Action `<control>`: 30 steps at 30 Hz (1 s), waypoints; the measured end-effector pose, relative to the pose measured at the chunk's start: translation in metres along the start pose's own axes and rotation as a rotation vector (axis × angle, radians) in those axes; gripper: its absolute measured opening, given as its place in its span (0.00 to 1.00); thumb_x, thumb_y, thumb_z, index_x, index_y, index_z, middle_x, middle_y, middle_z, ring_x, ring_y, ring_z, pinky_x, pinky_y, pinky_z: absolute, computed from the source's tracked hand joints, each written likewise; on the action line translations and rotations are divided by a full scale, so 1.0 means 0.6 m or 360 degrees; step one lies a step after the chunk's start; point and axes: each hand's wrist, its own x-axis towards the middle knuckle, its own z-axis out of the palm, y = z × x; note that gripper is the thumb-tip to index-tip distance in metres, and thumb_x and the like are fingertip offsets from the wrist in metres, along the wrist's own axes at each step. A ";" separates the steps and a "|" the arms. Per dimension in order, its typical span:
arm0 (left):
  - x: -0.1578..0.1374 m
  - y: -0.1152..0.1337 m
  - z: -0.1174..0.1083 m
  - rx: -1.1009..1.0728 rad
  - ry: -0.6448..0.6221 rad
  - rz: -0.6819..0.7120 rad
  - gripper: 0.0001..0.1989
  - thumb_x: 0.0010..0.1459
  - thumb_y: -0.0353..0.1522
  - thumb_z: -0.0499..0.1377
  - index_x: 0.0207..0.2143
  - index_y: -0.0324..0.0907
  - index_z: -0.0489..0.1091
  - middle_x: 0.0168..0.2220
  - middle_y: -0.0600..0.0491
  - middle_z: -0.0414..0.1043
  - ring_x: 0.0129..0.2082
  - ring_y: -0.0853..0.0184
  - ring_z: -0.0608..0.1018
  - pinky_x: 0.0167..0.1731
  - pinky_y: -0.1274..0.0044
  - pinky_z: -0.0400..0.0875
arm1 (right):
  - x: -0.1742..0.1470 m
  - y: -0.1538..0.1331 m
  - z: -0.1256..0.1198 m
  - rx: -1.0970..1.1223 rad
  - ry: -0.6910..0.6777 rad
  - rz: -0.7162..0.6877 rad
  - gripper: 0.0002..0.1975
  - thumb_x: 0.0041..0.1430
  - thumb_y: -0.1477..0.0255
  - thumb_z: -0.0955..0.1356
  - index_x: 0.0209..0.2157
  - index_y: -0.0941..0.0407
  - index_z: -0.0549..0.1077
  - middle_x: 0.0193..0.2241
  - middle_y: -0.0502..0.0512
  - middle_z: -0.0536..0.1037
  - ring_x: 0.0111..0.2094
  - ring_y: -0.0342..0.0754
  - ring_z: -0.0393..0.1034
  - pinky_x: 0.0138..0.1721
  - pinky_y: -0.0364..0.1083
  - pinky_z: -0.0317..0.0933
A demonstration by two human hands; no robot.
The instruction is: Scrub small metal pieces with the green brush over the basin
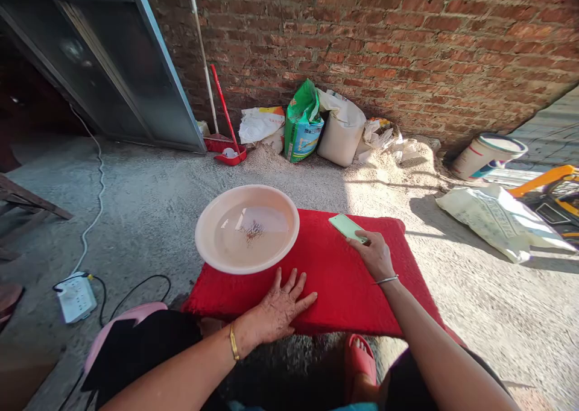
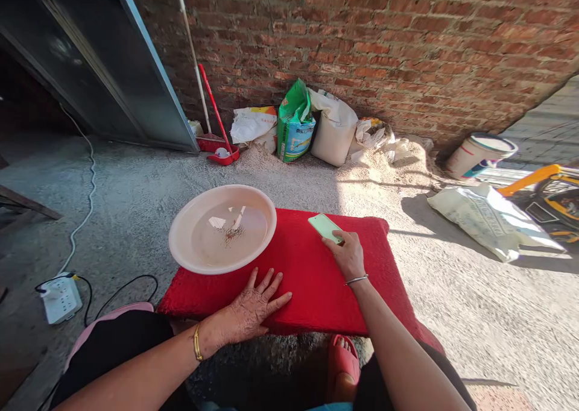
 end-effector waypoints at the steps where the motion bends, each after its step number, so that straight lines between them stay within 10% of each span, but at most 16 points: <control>1: 0.000 0.000 0.000 -0.0002 0.0002 0.0000 0.53 0.42 0.40 0.67 0.64 0.53 0.38 0.67 0.40 0.29 0.65 0.44 0.35 0.56 0.44 0.33 | -0.013 -0.012 0.013 0.0065 -0.0074 -0.0063 0.23 0.46 0.52 0.68 0.36 0.56 0.75 0.33 0.56 0.69 0.30 0.47 0.65 0.36 0.48 0.63; 7: 0.000 0.001 -0.002 0.0007 0.0028 0.0005 0.51 0.44 0.44 0.66 0.64 0.52 0.40 0.67 0.39 0.30 0.65 0.44 0.36 0.56 0.45 0.33 | -0.044 -0.024 0.054 0.0209 -0.0307 -0.0337 0.21 0.47 0.53 0.68 0.35 0.55 0.75 0.33 0.54 0.68 0.28 0.45 0.64 0.32 0.46 0.62; 16: 0.005 0.006 0.001 0.0041 0.0018 0.0023 0.51 0.44 0.42 0.66 0.64 0.49 0.39 0.67 0.37 0.30 0.64 0.41 0.36 0.55 0.43 0.30 | 0.025 0.063 -0.049 -0.0273 0.0237 0.0240 0.27 0.42 0.50 0.68 0.36 0.58 0.77 0.34 0.57 0.69 0.33 0.51 0.65 0.40 0.51 0.60; 25: 0.003 0.001 0.002 0.0058 0.0025 0.0017 0.53 0.43 0.43 0.66 0.64 0.52 0.36 0.67 0.37 0.28 0.64 0.42 0.37 0.55 0.44 0.31 | -0.018 -0.041 0.097 0.0115 -0.0147 -0.0280 0.21 0.49 0.56 0.67 0.38 0.57 0.75 0.36 0.57 0.67 0.29 0.44 0.64 0.34 0.45 0.62; 30: 0.003 0.002 0.000 0.0091 0.0040 0.0011 0.52 0.44 0.44 0.66 0.64 0.51 0.38 0.67 0.37 0.29 0.64 0.42 0.37 0.55 0.44 0.31 | -0.020 -0.020 0.097 -0.0157 -0.0259 -0.0227 0.19 0.50 0.60 0.69 0.42 0.54 0.74 0.39 0.55 0.68 0.31 0.44 0.66 0.34 0.45 0.61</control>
